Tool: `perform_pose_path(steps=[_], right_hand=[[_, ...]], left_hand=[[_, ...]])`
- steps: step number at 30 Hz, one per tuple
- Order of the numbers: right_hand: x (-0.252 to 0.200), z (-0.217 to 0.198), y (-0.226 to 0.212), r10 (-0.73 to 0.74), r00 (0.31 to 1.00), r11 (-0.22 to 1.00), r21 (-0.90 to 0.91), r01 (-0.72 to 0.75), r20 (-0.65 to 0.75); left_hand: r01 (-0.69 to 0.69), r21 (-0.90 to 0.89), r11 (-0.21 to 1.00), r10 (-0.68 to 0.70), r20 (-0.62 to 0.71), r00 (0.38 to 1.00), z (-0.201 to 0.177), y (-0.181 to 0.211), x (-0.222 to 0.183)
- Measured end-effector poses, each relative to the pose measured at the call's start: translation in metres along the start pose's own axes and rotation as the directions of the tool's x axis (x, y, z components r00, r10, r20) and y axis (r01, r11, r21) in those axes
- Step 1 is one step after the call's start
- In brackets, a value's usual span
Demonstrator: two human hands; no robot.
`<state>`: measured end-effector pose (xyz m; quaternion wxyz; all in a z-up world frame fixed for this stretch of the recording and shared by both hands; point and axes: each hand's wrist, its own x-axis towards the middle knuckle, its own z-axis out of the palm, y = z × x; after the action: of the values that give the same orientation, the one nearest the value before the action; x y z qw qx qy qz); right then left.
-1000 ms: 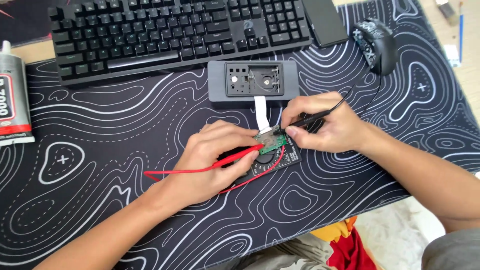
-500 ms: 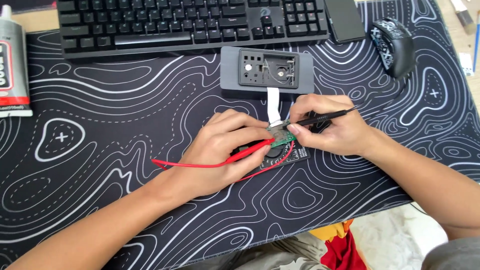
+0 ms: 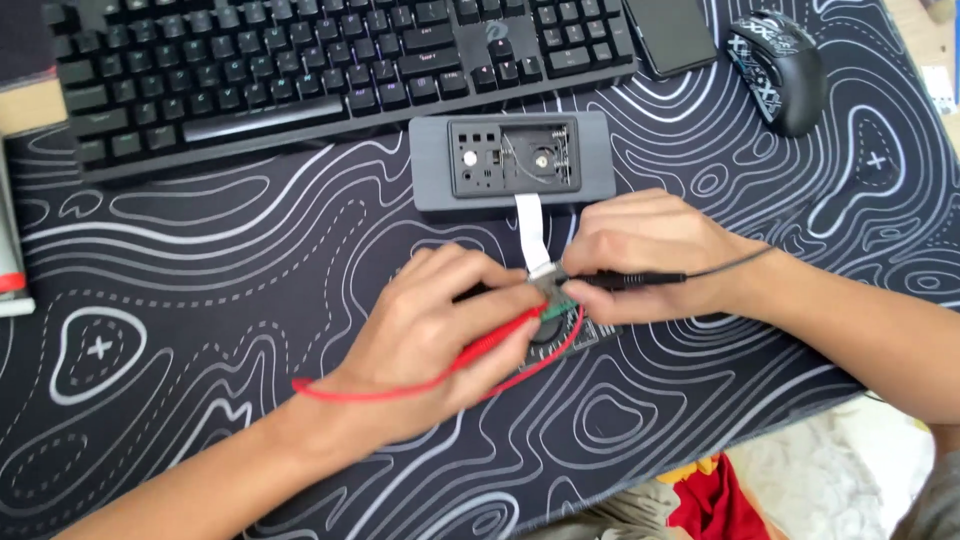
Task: Testing a small circuit board using a multimeter with red and black probes at a workstation.
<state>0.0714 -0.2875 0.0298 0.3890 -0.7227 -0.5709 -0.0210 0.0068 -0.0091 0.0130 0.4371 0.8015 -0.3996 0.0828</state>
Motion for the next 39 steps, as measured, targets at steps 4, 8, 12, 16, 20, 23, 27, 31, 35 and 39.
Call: perform_pose_path(steps=[4,8,12,16,20,23,27,31,35,39], right_hand=[[0.002,0.001,0.01,-0.087,0.995,0.996,-0.03,0.088,0.042],[0.008,0.001,0.015,-0.143,0.989,0.989,-0.021,0.144,0.049],[0.006,0.003,0.02,-0.129,0.992,0.99,0.049,0.129,0.002],[-0.005,0.007,0.018,-0.1,0.995,0.994,0.05,0.1,-0.002],[-0.004,0.006,0.018,-0.115,0.993,0.993,0.023,0.115,-0.006],[-0.001,0.003,0.016,-0.106,0.994,0.994,0.02,0.106,0.0],[-0.006,-0.01,0.009,-0.017,0.989,1.0,0.029,0.013,0.147],[-0.002,-0.017,0.002,-0.028,0.993,0.998,0.062,0.02,0.118],[-0.002,-0.024,-0.007,0.16,0.97,0.987,-0.012,-0.16,0.184],[0.0,-0.032,-0.012,0.195,0.953,0.981,-0.038,-0.191,0.232]], left_hand=[[-0.02,0.011,1.0,0.02,0.01,1.0,-0.005,0.0,0.008],[-0.04,0.01,0.999,0.039,0.045,0.998,-0.012,0.0,0.012],[-0.045,-0.001,0.999,0.045,-0.014,0.999,-0.01,-0.004,0.007],[-0.033,0.04,0.999,0.035,-0.029,0.999,-0.005,-0.004,0.007],[-0.033,0.058,0.998,0.035,-0.027,0.999,-0.006,-0.003,0.01],[-0.041,0.051,0.998,0.041,0.01,0.999,-0.01,-0.003,0.01],[-0.086,0.037,0.996,0.083,0.071,0.994,-0.016,-0.005,0.01],[-0.095,-0.006,0.995,0.096,0.061,0.994,-0.013,-0.003,0.007],[-0.094,0.093,0.991,0.084,0.101,0.991,-0.018,-0.001,0.009],[-0.107,0.077,0.991,0.095,0.143,0.985,-0.022,0.0,0.012]])
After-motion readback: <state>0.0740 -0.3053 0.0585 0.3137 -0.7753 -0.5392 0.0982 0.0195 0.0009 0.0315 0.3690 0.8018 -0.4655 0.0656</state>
